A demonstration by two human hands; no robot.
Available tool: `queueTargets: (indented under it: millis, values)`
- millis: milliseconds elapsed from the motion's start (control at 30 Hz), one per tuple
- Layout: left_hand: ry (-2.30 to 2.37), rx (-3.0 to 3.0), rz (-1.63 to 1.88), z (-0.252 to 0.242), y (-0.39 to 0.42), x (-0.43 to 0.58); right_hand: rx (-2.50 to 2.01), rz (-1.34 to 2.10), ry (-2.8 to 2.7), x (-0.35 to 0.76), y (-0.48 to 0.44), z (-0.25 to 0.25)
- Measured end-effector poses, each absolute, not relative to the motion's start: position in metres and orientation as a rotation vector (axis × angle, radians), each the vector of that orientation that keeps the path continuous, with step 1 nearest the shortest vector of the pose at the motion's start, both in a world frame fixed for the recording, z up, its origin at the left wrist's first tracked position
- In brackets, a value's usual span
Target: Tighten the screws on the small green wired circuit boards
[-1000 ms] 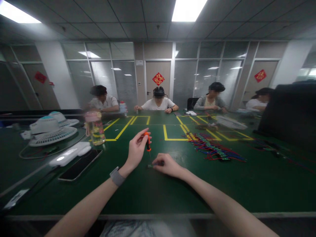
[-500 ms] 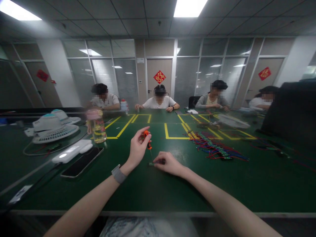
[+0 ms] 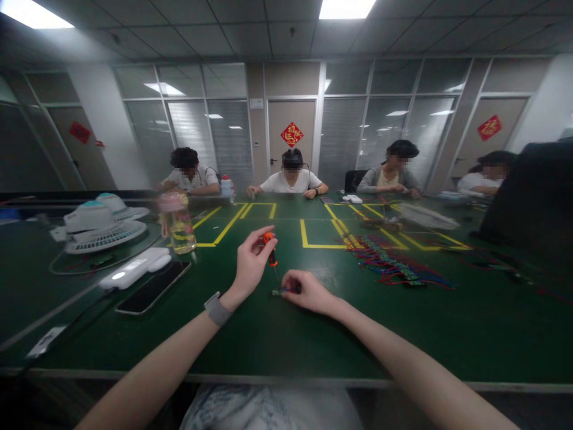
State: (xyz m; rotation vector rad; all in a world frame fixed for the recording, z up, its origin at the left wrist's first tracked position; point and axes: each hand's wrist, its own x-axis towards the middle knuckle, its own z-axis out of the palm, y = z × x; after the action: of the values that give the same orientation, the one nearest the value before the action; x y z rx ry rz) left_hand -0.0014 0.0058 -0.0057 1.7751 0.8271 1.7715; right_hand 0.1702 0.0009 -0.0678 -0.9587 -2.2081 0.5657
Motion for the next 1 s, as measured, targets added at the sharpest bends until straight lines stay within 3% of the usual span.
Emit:
queueTargets:
  millis: [333,567,767,1000]
  values:
    - [0.714,1.65,1.626,-0.0049,0.0042,0.0009,-0.964,0.566,-2.222,0.1693,-0.0013,-0.0646]
    - [0.877,1.923,1.763,-0.0014,-0.0025,-0.0013,-0.987,0.524,-2.228,0.1694,-0.0013,-0.0654]
    - [0.66,1.754,1.598,-0.005,0.0014,0.0003,-0.977,0.516,-2.248,0.1688,-0.0035,-0.0612]
    - [0.778,1.952,1.71,-0.0012,-0.0023,-0.0006,-0.96,0.453,-2.284,0.1695,-0.0001,-0.0647]
